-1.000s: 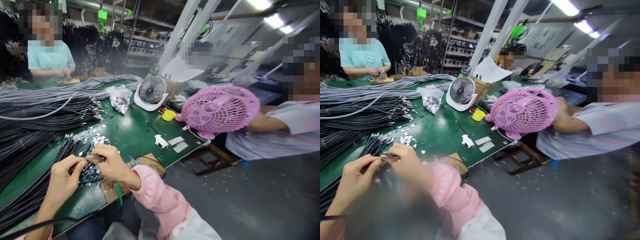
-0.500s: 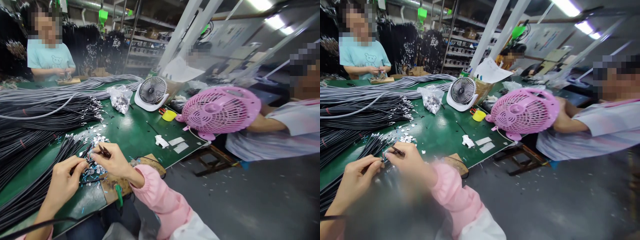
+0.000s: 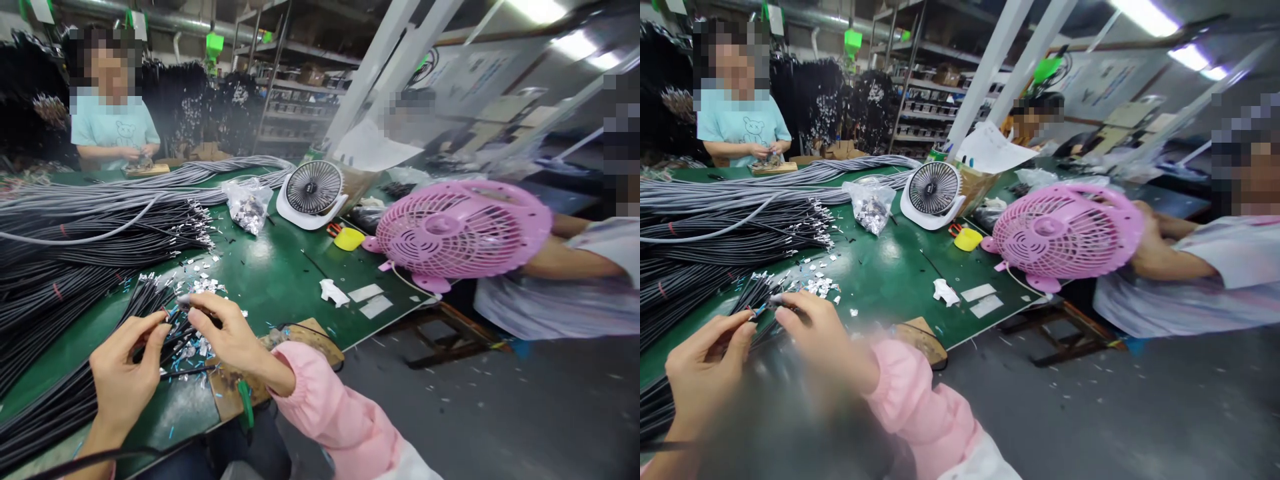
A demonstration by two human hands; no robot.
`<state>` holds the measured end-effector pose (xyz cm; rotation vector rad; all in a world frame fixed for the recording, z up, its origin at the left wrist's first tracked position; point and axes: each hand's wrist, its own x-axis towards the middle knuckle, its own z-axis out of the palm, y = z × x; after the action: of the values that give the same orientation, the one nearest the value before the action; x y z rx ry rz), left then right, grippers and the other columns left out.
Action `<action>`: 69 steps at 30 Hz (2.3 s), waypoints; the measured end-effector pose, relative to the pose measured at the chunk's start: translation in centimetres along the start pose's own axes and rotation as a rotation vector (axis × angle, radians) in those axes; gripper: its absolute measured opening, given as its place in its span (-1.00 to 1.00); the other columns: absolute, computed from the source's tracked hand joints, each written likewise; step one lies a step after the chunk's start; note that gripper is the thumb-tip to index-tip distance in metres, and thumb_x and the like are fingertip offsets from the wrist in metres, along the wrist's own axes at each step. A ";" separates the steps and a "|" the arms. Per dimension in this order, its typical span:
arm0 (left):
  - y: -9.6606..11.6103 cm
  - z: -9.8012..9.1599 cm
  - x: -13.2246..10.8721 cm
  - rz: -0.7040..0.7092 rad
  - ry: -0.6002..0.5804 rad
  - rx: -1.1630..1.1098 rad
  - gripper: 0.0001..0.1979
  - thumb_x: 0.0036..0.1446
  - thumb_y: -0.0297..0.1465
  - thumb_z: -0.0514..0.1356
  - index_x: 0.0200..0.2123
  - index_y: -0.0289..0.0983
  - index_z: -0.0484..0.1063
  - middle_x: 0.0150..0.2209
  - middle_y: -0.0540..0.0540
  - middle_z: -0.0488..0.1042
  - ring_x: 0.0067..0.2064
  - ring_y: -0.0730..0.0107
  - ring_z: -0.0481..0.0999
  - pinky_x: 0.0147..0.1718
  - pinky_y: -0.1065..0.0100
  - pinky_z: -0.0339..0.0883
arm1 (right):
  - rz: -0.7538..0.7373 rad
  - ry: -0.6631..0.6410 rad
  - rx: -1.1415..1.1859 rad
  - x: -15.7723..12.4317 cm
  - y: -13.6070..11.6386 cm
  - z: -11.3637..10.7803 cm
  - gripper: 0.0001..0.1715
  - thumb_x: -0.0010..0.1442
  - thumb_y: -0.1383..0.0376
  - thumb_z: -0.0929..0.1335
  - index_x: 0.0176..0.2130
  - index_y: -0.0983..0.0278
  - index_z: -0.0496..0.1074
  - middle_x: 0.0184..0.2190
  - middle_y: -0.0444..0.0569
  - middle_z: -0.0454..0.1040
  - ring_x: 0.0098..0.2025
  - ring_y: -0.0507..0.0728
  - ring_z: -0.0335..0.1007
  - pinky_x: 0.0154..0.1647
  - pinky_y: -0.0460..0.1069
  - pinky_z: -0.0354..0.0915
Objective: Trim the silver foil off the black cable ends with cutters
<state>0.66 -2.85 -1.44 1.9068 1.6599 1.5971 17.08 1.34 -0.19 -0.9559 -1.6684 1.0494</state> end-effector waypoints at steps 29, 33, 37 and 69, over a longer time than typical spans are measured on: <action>0.9 0.9 -0.6 0.231 0.136 0.171 -0.82 0.13 -0.51 0.31 -0.20 -0.15 0.59 -0.41 0.07 0.63 -0.49 0.55 0.48 -0.44 0.47 0.31 | 0.046 -0.118 0.089 -0.2 0.1 -0.3 -0.71 0.28 0.25 0.33 -0.25 0.31 0.64 -0.39 -0.04 0.53 -0.36 0.04 0.36 -0.32 -0.08 0.29; 0.5 1.2 -0.6 0.295 0.194 0.202 -0.82 0.10 -0.51 0.35 -0.22 -0.15 0.61 -0.42 0.06 0.63 -0.50 0.56 0.48 -0.46 0.49 0.30 | 0.057 -0.094 0.123 -0.2 0.2 -0.2 -0.71 0.26 0.23 0.33 -0.27 0.32 0.63 -0.38 -0.03 0.55 -0.37 0.04 0.36 -0.33 -0.09 0.30; 0.4 1.3 -0.6 0.301 0.194 0.216 -0.78 0.07 -0.52 0.37 -0.18 -0.20 0.58 -0.34 0.01 0.65 -0.40 0.52 0.54 -0.32 0.49 0.37 | 0.001 -0.028 0.028 -0.3 0.0 0.2 -0.69 0.26 0.27 0.31 -0.42 0.30 0.58 -0.48 -0.06 0.51 -0.42 0.04 0.32 -0.37 -0.08 0.24; 1.8 -1.0 2.4 -0.216 -0.393 -0.168 -0.76 0.00 -0.28 0.23 -0.64 -0.22 0.54 -0.70 0.05 0.43 -0.66 0.58 0.29 -0.66 0.53 0.10 | -0.206 -0.117 0.030 -0.1 0.4 -0.6 -0.68 0.29 0.24 0.35 -0.48 0.29 0.38 -0.50 -0.11 0.36 -0.42 0.01 0.25 -0.33 -0.07 0.21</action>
<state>0.56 -2.12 1.64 1.7484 1.4586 1.1510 17.70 1.49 -0.44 -0.6972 -1.7993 1.0040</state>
